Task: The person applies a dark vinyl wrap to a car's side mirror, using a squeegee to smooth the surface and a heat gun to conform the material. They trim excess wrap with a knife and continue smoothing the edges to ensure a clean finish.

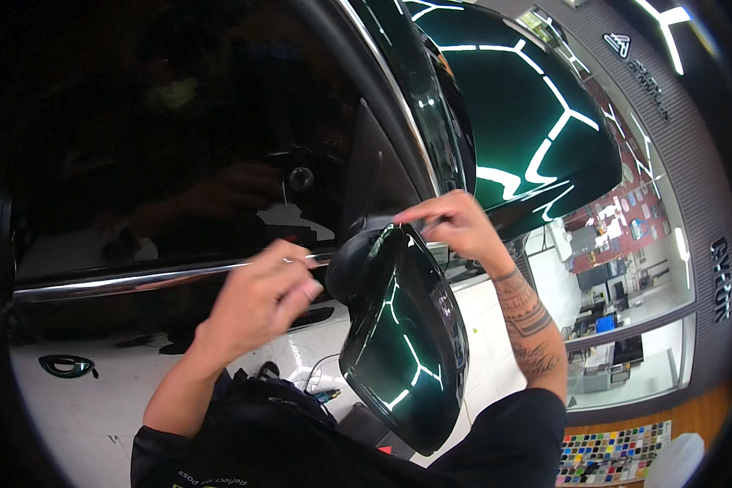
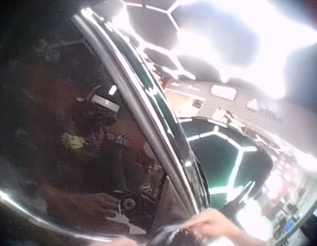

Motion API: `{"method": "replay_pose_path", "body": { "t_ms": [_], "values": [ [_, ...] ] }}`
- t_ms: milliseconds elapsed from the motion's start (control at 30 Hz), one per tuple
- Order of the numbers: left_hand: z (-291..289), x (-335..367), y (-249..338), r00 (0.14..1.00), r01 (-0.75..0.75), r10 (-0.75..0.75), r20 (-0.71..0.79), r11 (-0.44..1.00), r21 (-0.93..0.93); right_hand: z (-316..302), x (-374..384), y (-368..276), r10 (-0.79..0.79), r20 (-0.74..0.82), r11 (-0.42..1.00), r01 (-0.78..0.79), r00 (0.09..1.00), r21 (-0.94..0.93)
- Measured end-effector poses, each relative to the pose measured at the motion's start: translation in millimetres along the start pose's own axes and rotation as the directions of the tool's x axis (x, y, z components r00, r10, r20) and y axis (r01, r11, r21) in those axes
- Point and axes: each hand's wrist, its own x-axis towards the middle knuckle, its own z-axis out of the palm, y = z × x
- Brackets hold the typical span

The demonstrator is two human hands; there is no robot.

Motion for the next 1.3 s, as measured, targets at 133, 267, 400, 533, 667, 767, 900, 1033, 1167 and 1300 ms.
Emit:
{"method": "replay_pose_path", "body": {
  "t_ms": [133,267,400,533,667,767,900,1033,1167,1300],
  "values": [
    [31.5,9.3,-5.8,0.957,0.095,-0.014,0.29,0.959,-0.269,-14.8,-31.5,17.6,0.019,-0.315,0.979,0.047,0.949,0.201],
    [35.0,22.4,-0.3,0.95,0.09,0.006,0.312,0.952,-0.293,-8.7,-71.1,11.6,0.054,-0.37,0.999,-0.05,0.928,0.022],
    [33.1,38.6,17.5,0.903,0.236,-0.131,0.409,0.947,-0.217,-1.8,-122.7,3.5,0.121,-0.468,0.992,-0.124,0.875,0.024],
    [26.6,61.0,27.2,0.841,0.446,-0.273,0.466,0.838,-0.313,-2.2,-154.7,10.0,0.123,-0.527,0.992,-0.112,0.841,0.052],
    [14.0,84.2,39.1,0.71,0.645,-0.404,0.578,0.703,-0.301,1.9,-144.9,13.8,0.078,-0.541,0.996,-0.041,0.838,0.079],
    [9.6,85.1,30.1,0.782,0.623,-0.45,0.432,0.541,-0.565,2.5,-135.7,14.5,0.034,-0.542,0.997,0.012,0.84,0.082],
    [11.8,67.8,20.2,0.77,0.633,-0.432,0.47,0.615,-0.47,5.2,-152.7,15.3,0.014,-0.54,0.999,0.006,0.841,0.035],
    [18.4,74.3,24.7,0.703,0.654,-0.391,0.594,0.684,-0.324,8.6,-173.4,18.8,0.05,-0.608,0.998,-0.02,0.792,0.056],
    [19.2,82.0,21.3,0.677,0.715,-0.432,0.595,0.576,-0.395,10.8,-190.0,24.7,0.085,-0.602,0.993,-0.02,0.794,0.113],
    [21.1,81.4,18.9,0.689,0.72,-0.43,0.583,0.5,-0.482,15.8,-166.4,28.7,0.085,-0.561,0.991,-0.009,0.823,0.137]
  ]
}}
